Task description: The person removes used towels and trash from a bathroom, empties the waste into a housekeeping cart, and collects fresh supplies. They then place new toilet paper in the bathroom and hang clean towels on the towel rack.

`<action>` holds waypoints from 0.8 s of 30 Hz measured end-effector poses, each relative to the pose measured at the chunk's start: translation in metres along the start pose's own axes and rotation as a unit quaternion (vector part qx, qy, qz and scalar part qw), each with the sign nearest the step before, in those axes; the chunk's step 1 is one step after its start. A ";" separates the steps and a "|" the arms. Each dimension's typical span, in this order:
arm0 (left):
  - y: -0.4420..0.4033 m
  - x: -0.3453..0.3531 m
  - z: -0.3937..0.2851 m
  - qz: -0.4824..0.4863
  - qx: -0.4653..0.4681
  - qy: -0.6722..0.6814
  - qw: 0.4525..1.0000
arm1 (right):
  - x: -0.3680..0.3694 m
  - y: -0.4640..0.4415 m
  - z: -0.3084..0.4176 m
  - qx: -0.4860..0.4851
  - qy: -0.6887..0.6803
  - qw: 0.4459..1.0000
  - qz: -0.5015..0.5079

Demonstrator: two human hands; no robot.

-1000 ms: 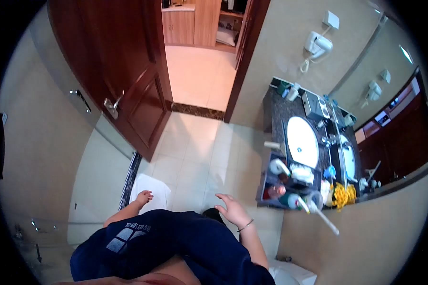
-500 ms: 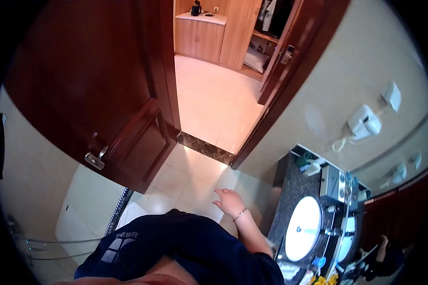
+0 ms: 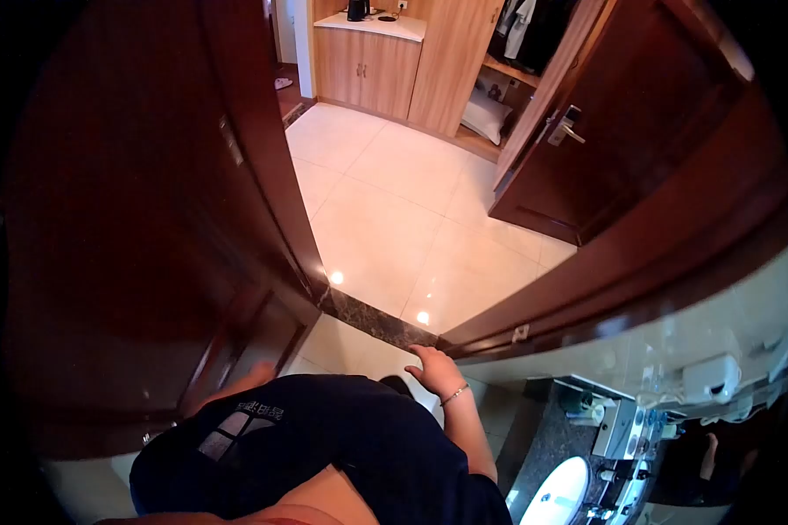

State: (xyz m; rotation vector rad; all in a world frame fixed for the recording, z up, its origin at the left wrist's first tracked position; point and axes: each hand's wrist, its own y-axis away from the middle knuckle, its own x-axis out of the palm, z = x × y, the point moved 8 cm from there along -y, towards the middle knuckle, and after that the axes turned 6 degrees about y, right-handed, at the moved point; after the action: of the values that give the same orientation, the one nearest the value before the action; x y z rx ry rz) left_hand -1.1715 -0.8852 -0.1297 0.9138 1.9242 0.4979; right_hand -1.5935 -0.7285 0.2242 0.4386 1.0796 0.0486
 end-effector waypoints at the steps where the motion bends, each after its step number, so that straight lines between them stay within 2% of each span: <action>1: 0.008 -0.047 -0.069 -0.047 -0.002 0.205 0.978 | -0.008 -0.007 -0.005 0.007 0.005 1.000 0.000; 2: -0.042 -0.047 -0.073 -0.057 0.000 0.329 0.943 | -0.018 -0.017 -0.011 0.014 -0.019 0.999 -0.026; 3: -0.068 -0.060 -0.105 -0.015 0.035 0.418 0.908 | -0.025 -0.025 -0.018 0.040 -0.070 0.996 -0.030; 5: -0.079 -0.099 -0.191 0.017 0.063 0.416 0.907 | -0.030 -0.045 -0.036 0.067 -0.080 0.994 -0.020; 7: -0.112 -0.110 -0.228 0.014 0.085 0.465 0.881 | -0.023 -0.071 -0.063 0.072 -0.110 0.991 -0.019; 10: -0.124 -0.104 -0.253 0.000 0.102 0.476 0.873 | -0.020 -0.112 -0.095 0.077 -0.070 0.993 0.060; 11: -0.125 -0.096 -0.252 0.004 0.107 0.469 0.877 | -0.028 -0.127 -0.102 0.070 -0.069 0.993 0.058; 13: -0.133 -0.070 -0.230 0.076 0.118 0.474 0.870 | -0.046 -0.159 -0.123 0.094 -0.040 0.993 0.059; 15: -0.137 -0.055 -0.190 0.018 0.107 0.339 0.935 | -0.067 -0.192 -0.140 0.082 -0.012 0.995 0.054; 17: -0.135 -0.044 -0.152 0.013 0.019 0.250 0.968 | -0.099 -0.225 -0.139 0.043 0.032 0.998 0.027; 19: -0.129 -0.039 -0.130 0.037 -0.058 0.245 0.967 | -0.126 -0.248 -0.133 0.040 0.034 0.998 0.029; 21: -0.132 -0.039 -0.119 0.054 -0.098 0.249 0.962 | -0.145 -0.268 -0.124 -0.010 0.013 0.999 0.032; 22: -0.137 -0.040 -0.119 0.060 -0.110 0.248 0.961 | -0.152 -0.279 -0.131 -0.005 0.012 1.000 0.029; 24: -0.156 -0.044 -0.124 0.073 -0.117 0.245 0.960 | -0.159 -0.302 -0.150 0.011 -0.153 0.988 0.023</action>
State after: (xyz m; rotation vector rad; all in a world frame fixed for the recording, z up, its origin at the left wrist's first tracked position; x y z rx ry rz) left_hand -1.3273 -1.0163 -0.1457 0.8307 2.1786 1.0997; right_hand -1.8507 -0.9956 0.1870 0.4743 0.7689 0.0085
